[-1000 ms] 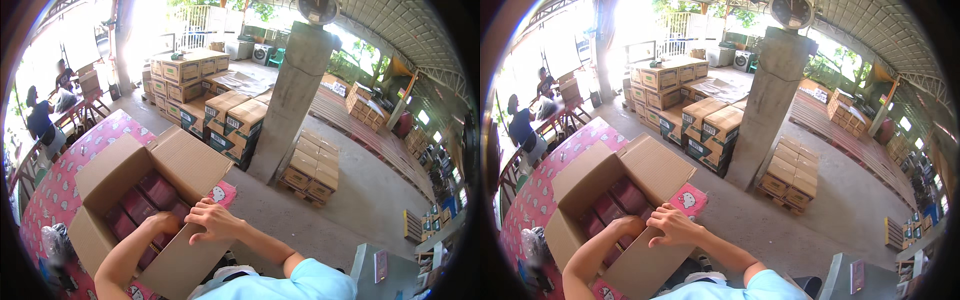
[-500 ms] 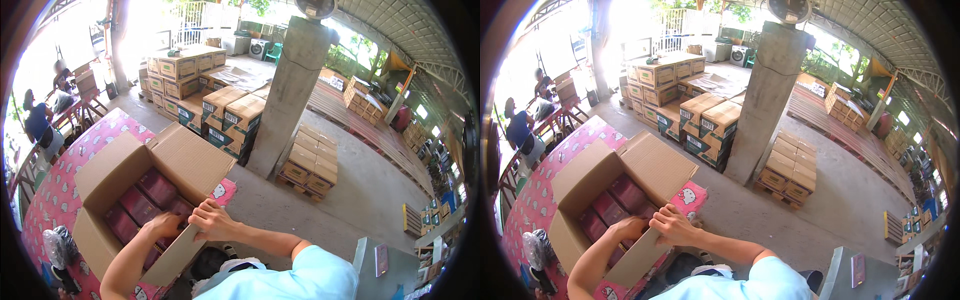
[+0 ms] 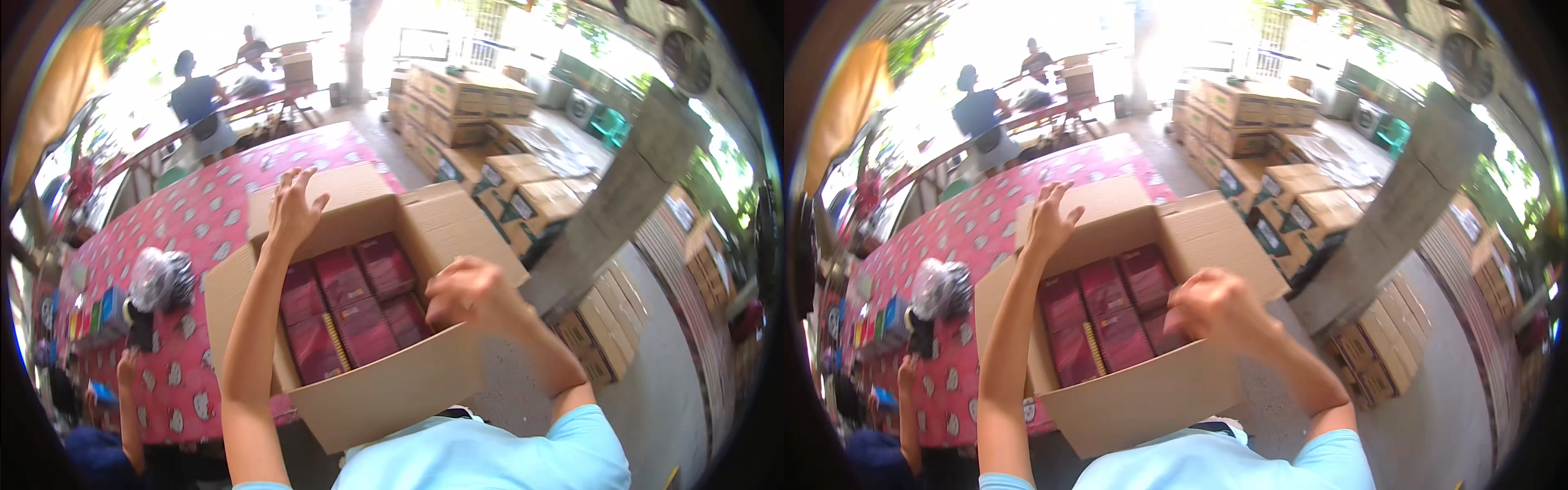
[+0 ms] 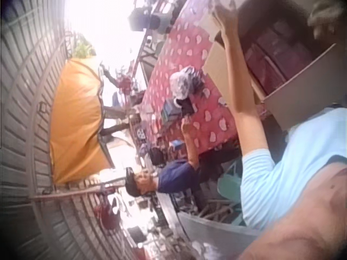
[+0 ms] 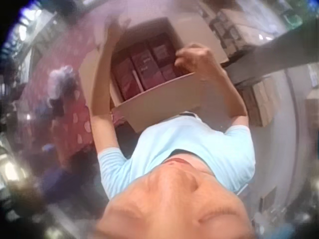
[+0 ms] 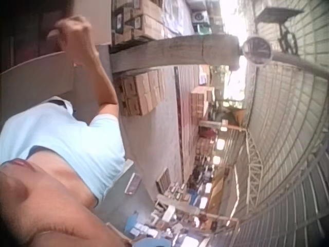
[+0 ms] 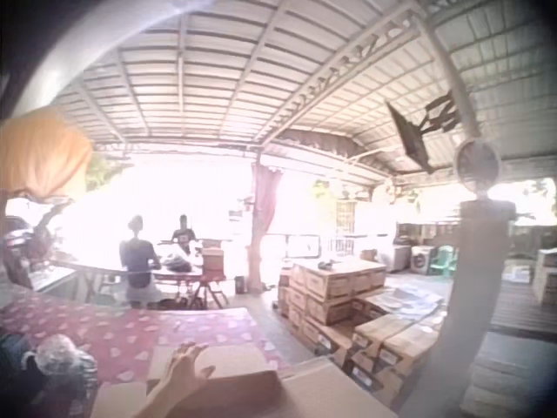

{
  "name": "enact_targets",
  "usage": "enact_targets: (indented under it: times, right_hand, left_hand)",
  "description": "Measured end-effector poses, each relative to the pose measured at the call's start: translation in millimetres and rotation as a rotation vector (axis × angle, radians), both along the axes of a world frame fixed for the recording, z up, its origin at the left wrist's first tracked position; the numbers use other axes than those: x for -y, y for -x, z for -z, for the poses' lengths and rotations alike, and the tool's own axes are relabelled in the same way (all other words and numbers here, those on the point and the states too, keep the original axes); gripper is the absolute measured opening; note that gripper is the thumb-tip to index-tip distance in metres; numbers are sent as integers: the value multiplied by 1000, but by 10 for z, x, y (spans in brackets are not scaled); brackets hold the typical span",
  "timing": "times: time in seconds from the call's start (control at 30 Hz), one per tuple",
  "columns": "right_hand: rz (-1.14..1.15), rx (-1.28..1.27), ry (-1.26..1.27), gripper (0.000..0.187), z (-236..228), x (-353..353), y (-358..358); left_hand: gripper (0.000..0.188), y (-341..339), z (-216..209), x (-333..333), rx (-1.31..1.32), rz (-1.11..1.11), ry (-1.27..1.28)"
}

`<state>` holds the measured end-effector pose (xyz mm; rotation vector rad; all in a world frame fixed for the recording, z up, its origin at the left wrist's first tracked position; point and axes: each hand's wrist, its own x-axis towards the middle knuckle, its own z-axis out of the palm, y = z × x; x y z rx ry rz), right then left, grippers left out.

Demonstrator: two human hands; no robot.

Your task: The person picks up stacks of purple notebooks from a table and places them into a cardboard box.

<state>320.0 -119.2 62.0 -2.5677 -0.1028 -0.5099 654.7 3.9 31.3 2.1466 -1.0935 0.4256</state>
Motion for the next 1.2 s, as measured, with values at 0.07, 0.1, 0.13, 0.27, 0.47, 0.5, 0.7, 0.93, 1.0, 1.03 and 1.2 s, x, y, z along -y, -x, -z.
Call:
enact_targets:
  times: [0.07, 0.1, 0.13, 0.27, 0.47, 0.5, 0.7, 0.93, 1.0, 1.03, 1.2]
  right_hand:
    - [112, -47, -237, 67, -272, 126, -453]
    - [113, 35, -73, 68, -359, 227, -723]
    - [123, 127, 86, 68, -438, 333, -997]
    - [65, 136, 352, 60, -271, 621, -2384]
    - [346, -467, 248, 60, 761, 1972, -2795]
    - [269, -560, 176, 60, 801, 1651, -3045]
    - [250, -736, 104, 64, 641, 1197, -3241]
    - [258, -813, -38, 63, 595, 1208, -3119]
    - [278, -807, -126, 61, 824, 1483, -3054]
    - [293, -812, -145, 61, 916, 1545, -3042]
    - [287, -686, -33, 68, 1009, 1479, -3226]
  left_hand:
    - [53, -309, -2, -99, -81, -139, -76]
    - [53, -375, 2, -82, -186, -186, -215]
    - [54, -470, 11, -101, -289, -236, -355]
    - [64, -1071, 498, -396, -236, -295, -417]
    - [82, -501, 135, 451, -528, 47, -803]
    - [83, -891, 370, 182, -439, 110, -855]
    - [50, -1825, 994, 61, -687, -2, -1085]
    - [51, -1083, 286, 212, -752, -104, -1130]
    - [52, -975, 233, 343, -697, -39, -1125]
    - [54, -962, 259, 395, -663, -1, -1111]
    - [63, -1177, 362, 297, -614, 84, -1085]
